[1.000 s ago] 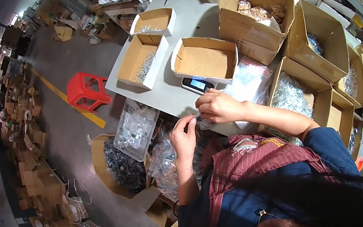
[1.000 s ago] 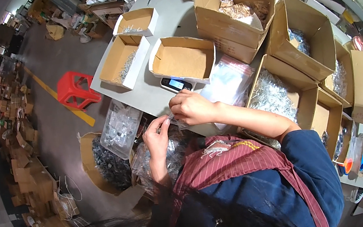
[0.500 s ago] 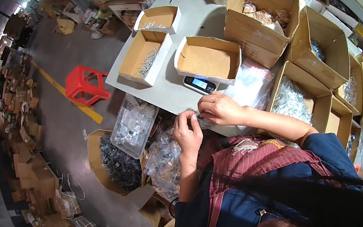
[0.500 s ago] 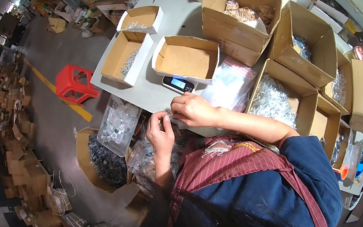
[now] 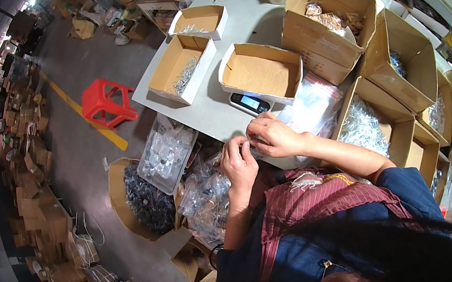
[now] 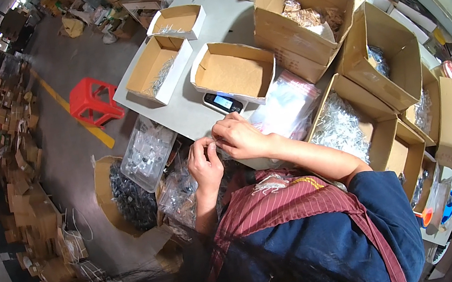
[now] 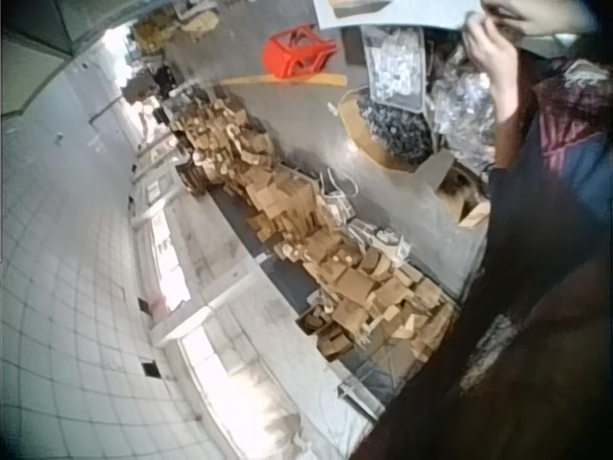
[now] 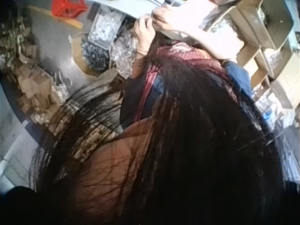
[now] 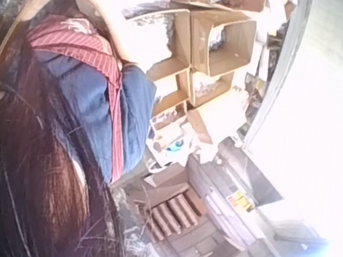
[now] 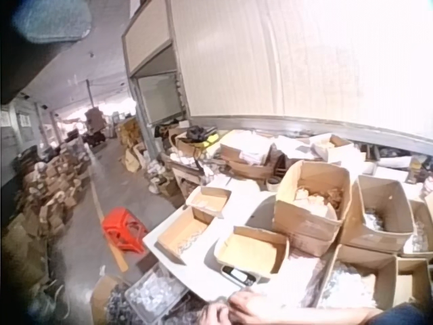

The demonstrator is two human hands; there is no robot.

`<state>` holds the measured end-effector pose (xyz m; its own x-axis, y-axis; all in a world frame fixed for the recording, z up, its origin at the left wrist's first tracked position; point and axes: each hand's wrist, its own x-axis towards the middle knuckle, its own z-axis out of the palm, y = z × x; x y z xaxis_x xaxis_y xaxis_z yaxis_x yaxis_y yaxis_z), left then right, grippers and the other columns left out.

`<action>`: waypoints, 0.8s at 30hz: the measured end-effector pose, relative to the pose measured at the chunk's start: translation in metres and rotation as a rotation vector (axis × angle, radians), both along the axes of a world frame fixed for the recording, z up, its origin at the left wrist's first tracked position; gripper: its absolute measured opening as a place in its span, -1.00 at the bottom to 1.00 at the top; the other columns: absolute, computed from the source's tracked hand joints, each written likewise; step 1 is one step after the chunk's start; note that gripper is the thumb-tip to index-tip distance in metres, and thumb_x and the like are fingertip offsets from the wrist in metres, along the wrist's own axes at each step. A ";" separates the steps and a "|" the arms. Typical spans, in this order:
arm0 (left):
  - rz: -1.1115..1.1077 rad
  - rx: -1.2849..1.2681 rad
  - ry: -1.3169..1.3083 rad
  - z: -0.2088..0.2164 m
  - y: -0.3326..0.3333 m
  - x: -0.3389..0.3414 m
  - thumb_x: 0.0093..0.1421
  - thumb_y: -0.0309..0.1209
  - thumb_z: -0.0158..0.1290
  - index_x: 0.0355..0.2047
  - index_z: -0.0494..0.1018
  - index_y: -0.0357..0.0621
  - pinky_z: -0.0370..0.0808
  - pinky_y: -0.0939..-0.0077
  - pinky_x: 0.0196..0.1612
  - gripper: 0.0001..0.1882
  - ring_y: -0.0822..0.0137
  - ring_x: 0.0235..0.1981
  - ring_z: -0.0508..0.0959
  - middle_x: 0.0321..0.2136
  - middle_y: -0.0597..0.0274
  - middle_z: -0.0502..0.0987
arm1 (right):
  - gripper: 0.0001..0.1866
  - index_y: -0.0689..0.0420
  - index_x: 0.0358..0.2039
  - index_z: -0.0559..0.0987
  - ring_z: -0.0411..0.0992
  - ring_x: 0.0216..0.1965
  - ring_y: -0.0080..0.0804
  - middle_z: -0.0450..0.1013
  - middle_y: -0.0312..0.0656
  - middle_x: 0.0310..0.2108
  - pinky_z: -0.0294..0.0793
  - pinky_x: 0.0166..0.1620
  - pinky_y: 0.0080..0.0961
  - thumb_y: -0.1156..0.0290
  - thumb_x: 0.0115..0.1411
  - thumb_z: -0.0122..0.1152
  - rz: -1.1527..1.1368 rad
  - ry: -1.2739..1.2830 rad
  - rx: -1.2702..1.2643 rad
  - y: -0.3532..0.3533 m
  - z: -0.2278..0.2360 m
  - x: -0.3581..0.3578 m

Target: The person picks up metal brackets and screws from cardboard boxes, places them on a digital scale to weigh them, and then puts them into plastic bags.

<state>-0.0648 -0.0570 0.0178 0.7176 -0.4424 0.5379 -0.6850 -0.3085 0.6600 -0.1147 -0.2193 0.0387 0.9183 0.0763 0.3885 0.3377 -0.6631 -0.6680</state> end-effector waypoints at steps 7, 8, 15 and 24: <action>0.045 0.031 0.040 -0.012 0.012 0.013 0.24 -0.50 0.04 -0.31 0.43 -0.27 0.47 0.17 -0.26 -0.92 -0.05 -0.34 0.55 -0.40 0.02 0.54 | -0.84 0.15 -0.44 0.41 0.42 -0.34 -0.11 0.36 -0.11 -0.53 0.21 0.08 -0.12 0.39 -0.01 0.17 0.058 -0.032 -0.129 -0.008 -0.005 0.005; 0.066 0.024 0.080 -0.015 0.016 0.016 0.24 -0.47 0.03 -0.32 0.43 -0.21 0.46 0.12 -0.25 -0.93 -0.07 -0.33 0.53 -0.40 0.04 0.54 | -0.84 0.14 -0.46 0.39 0.43 -0.34 -0.12 0.34 -0.12 -0.54 0.18 0.13 -0.11 0.39 -0.01 0.17 0.065 -0.021 -0.165 -0.010 -0.005 0.004; 0.221 -0.004 0.202 -0.032 0.059 0.035 0.26 -0.46 0.05 -0.29 0.44 -0.21 0.47 0.17 -0.28 -0.92 -0.02 -0.38 0.56 -0.43 0.06 0.55 | -0.85 0.13 -0.45 0.37 0.40 -0.35 -0.15 0.30 -0.17 -0.53 0.15 0.17 -0.06 0.43 -0.01 0.16 0.108 -0.073 -0.195 -0.023 -0.001 0.000; 0.429 -0.149 0.285 -0.032 0.163 0.039 0.33 -0.50 -0.05 -0.22 0.43 -0.25 0.43 0.50 -0.24 -0.90 0.41 -0.36 0.45 -0.42 0.29 0.47 | -0.88 0.19 -0.42 0.44 0.43 -0.31 -0.11 0.42 -0.12 -0.47 0.32 0.05 -0.24 0.44 0.02 0.12 -0.008 0.008 -0.033 -0.050 0.003 0.003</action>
